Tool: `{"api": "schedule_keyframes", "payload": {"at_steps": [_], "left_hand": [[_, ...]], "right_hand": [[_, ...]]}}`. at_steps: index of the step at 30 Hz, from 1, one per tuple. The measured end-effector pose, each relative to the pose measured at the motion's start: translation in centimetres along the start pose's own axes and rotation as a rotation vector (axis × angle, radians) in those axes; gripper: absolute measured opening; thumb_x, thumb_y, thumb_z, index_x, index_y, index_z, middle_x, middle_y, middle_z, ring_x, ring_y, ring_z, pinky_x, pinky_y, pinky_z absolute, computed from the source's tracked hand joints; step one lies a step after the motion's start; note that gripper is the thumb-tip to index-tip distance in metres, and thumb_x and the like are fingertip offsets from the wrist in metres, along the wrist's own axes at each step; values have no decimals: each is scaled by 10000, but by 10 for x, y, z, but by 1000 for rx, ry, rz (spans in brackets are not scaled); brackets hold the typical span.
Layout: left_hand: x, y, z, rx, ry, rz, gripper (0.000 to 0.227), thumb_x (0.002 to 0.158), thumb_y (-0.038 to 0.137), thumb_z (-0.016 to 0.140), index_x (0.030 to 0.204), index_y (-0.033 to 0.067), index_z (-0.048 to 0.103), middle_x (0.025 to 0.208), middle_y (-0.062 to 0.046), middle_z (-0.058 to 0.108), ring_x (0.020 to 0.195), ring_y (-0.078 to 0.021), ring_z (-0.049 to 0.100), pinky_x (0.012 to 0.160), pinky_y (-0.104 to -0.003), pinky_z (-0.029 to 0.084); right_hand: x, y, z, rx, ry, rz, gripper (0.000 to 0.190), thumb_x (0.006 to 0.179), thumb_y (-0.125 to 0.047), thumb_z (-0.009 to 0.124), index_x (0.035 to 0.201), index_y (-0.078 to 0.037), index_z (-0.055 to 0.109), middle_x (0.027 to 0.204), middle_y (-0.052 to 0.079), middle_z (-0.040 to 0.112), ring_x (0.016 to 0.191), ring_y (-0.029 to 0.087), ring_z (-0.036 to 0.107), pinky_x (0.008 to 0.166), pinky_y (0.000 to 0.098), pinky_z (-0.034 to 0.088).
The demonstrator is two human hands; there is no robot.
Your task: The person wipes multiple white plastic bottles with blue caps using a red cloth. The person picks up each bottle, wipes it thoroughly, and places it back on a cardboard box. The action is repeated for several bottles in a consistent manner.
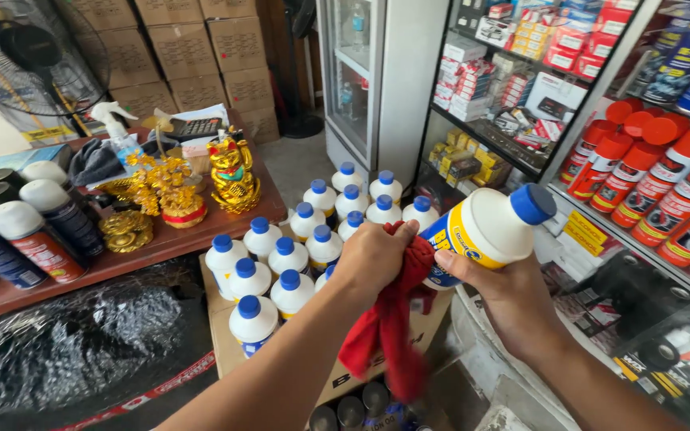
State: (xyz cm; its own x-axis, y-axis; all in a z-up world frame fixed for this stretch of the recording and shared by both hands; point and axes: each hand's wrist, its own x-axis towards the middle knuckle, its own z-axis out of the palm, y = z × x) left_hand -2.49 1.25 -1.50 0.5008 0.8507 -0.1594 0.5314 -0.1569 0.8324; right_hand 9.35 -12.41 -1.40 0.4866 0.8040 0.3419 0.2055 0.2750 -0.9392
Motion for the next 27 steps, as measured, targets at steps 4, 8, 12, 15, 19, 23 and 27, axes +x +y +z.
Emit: {"api": "schedule_keyframes", "payload": {"at_steps": [4,8,12,15,19,23,27], "left_hand": [[-3,-4,-3,-708,-109,-148,367,947,340,652,1055,-5,718,967,-156,741,773,-235,691,660,-416,544],[0,-18,-12,-893,-225,-310,364,963,346,642,1072,7,713,1006,-142,738,819,-228,702,711,-412,555],[9,-33,-16,-477,-78,-249,544,989,471,588,1005,-62,695,1004,-224,729,836,-269,655,747,-467,540],[15,-47,-19,-95,100,-73,567,960,479,584,932,-73,709,947,-275,751,857,-356,757,788,-447,576],[16,-67,-28,118,214,29,571,932,481,636,906,-83,722,939,-320,718,934,-440,719,832,-474,557],[8,-81,-44,72,279,-93,558,907,490,654,941,-62,726,977,-313,716,975,-445,706,868,-480,554],[4,-87,-77,-32,366,-115,513,905,489,629,1065,10,724,1020,-268,731,1012,-409,703,890,-461,552]], "right_hand": [[-3,7,20,253,6,57,490,790,-88,781,1241,-10,606,1094,61,692,989,140,668,878,321,546],[-4,11,34,272,-18,70,518,789,-102,779,1269,-22,603,1125,57,683,1017,134,663,899,316,547],[1,13,44,66,-76,47,522,780,-121,793,1262,-20,618,1101,55,696,980,132,665,843,321,557],[5,18,49,59,-130,36,547,761,-124,809,1260,-14,613,1081,61,707,961,139,680,844,324,577],[12,29,56,56,-139,25,529,785,-138,805,1265,-24,616,1103,65,711,988,133,684,871,310,566],[32,52,67,-92,-100,-74,590,771,-181,838,1279,-32,578,1161,69,698,1021,140,679,901,301,550],[43,91,73,-441,20,-35,637,752,-253,893,1272,-40,595,1170,93,731,1033,173,710,908,318,554]]}}
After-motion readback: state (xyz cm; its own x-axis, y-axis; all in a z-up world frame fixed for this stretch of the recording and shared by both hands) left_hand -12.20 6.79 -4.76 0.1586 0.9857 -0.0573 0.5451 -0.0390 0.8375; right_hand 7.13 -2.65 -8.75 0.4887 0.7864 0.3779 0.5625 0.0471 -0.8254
